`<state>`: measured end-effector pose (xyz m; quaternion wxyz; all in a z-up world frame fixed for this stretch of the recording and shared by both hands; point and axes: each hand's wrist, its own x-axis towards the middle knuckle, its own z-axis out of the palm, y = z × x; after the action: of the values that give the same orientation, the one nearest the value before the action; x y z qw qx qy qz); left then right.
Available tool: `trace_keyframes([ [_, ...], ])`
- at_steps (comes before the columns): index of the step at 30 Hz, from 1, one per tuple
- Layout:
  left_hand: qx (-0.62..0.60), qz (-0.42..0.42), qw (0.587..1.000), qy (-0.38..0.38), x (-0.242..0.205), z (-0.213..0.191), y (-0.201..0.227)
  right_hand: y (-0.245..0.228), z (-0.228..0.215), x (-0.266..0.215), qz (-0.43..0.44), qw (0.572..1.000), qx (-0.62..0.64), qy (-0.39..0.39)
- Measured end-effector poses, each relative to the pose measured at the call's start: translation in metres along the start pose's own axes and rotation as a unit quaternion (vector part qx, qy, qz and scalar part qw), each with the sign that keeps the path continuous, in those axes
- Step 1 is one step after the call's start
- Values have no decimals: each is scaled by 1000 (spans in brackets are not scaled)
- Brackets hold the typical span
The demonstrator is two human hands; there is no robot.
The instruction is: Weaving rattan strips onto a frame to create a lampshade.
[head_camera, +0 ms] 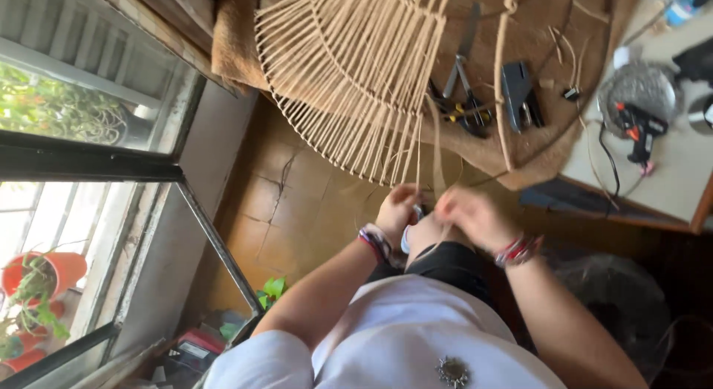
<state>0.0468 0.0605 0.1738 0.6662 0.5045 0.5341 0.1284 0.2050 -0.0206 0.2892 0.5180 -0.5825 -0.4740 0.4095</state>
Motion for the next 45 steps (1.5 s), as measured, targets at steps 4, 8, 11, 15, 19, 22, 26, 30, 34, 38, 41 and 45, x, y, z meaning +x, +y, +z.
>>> trace_keyframes([
  [4,-226,-129,949,-179,8,-17,21,124,19,-84,183,915,-299,-199],
  [8,359,47,921,-140,15,-34,49,221,11,-75,160,987,-29,-17],
  [11,568,100,802,-159,11,-37,46,36,14,6,124,928,349,37],
  [15,566,87,801,-173,33,-25,19,103,21,-18,117,932,339,47],
  [19,-14,-98,975,-198,24,-28,31,170,42,-81,211,852,-410,-250],
  [22,136,-59,968,-202,33,-36,27,203,44,-60,420,893,-108,-117],
  [26,601,71,773,-189,5,-45,71,58,18,25,184,855,438,210],
  [30,645,169,728,-159,35,-43,23,-4,15,0,56,958,238,149],
  [34,130,-28,972,-194,25,-33,28,105,43,-62,278,869,-340,-228],
  [38,364,80,911,-178,12,-40,58,105,62,-14,448,889,-13,89],
  [41,618,187,756,-109,18,-35,33,38,23,22,222,821,461,255],
  [45,603,485,612,162,41,-35,-19,36,34,-10,251,939,217,92],
])
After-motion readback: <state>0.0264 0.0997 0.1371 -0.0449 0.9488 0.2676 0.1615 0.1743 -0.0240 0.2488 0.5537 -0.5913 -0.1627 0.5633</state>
